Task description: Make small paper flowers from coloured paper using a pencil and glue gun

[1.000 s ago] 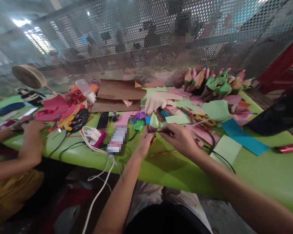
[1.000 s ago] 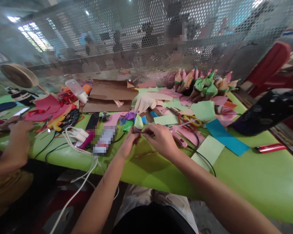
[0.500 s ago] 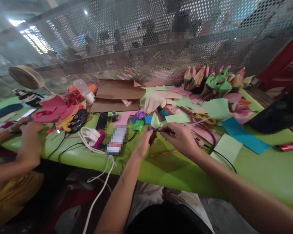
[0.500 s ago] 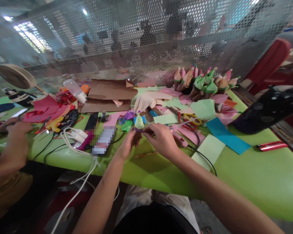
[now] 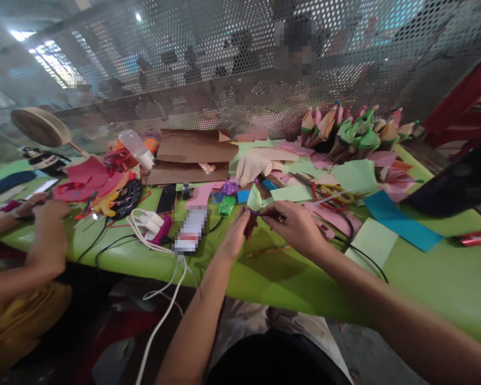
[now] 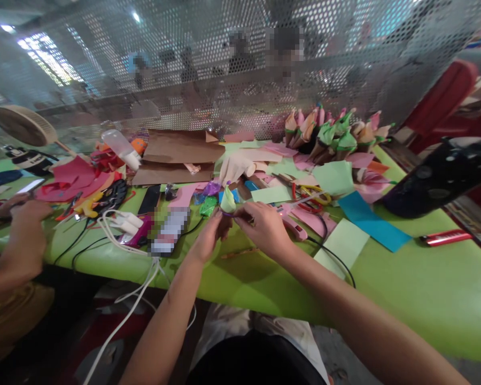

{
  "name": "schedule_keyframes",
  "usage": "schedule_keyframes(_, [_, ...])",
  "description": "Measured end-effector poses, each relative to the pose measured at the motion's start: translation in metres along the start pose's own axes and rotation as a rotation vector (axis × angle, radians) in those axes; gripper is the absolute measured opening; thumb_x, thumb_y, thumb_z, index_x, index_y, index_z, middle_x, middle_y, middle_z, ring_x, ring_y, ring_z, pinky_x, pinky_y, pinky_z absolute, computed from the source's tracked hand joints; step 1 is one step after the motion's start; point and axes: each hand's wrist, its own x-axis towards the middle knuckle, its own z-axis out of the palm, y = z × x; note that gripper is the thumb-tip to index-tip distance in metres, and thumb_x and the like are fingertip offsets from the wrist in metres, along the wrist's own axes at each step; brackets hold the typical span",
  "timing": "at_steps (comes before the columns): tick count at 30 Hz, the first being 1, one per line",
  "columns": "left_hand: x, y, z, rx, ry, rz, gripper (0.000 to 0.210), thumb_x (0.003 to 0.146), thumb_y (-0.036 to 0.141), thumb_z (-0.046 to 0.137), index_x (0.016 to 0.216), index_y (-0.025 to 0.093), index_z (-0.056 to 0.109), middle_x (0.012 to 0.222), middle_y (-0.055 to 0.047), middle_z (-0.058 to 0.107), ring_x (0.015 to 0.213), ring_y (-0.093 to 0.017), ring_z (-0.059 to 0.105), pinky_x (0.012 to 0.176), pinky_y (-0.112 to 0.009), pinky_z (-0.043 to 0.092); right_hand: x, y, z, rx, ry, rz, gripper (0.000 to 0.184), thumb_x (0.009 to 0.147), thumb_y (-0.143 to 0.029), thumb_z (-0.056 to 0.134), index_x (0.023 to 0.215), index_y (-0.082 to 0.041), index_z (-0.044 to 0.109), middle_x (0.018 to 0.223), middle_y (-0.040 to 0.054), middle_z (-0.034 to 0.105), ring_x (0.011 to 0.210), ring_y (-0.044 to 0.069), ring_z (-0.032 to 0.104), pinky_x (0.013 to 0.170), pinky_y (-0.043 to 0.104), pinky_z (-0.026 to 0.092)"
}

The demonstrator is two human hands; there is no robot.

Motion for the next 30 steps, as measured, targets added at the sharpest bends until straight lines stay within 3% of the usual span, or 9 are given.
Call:
schedule_keyframes(7, [-0.0027, 0.0033, 0.0008, 0.005, -0.012, 0.018, 0.053, 0.081, 0.072, 0.071, 0.088, 0.021, 0.057, 0.067, 0.004, 0.052, 0.055, -0.01, 0.04, 0.05, -0.025, 0.025, 0.0006, 0.0012, 0.0017, 0.001, -0.001, 0.002, 0.011, 0.086, -0.012, 0.067, 0.085, -0.023, 0.071, 0.083, 0.0049, 0.077, 0.078, 0.023, 0.069, 0.071, 0.033, 0.048])
schedule_keyframes(15, [-0.0038, 0.006, 0.0036, -0.094, -0.006, 0.004, 0.045, 0.082, 0.062, 0.076, 0.087, 0.02, 0.059, 0.065, 0.005, 0.05, 0.055, -0.009, 0.043, 0.048, -0.023, 0.025, 0.0005, 0.0005, 0.0016, 0.047, 0.022, 0.023, 0.012, 0.082, -0.012, 0.07, 0.084, -0.023, 0.07, 0.081, 0.0032, 0.075, 0.076, 0.022, 0.067, 0.071, 0.033, 0.048])
schedule_keyframes(21, [-0.0027, 0.005, 0.0026, -0.158, -0.039, -0.031, 0.053, 0.075, 0.068, 0.08, 0.088, 0.02, 0.06, 0.065, 0.005, 0.052, 0.056, -0.01, 0.043, 0.048, -0.023, 0.025, 0.0006, 0.0008, 0.0038, 0.254, 0.029, 0.103, 0.002, 0.083, -0.022, 0.069, 0.083, -0.023, 0.069, 0.078, 0.002, 0.074, 0.073, 0.02, 0.066, 0.068, 0.031, 0.047])
schedule_keyframes(30, [-0.0024, 0.0041, -0.0005, -0.22, -0.068, -0.099, 0.056, 0.07, 0.068, 0.081, 0.089, 0.019, 0.062, 0.067, 0.003, 0.055, 0.057, -0.01, 0.044, 0.05, -0.025, 0.02, -0.0001, 0.0022, 0.008, 0.477, 0.029, 0.182, 0.017, 0.081, -0.038, 0.074, 0.081, -0.022, 0.068, 0.076, 0.0008, 0.072, 0.072, 0.019, 0.064, 0.07, 0.032, 0.048])
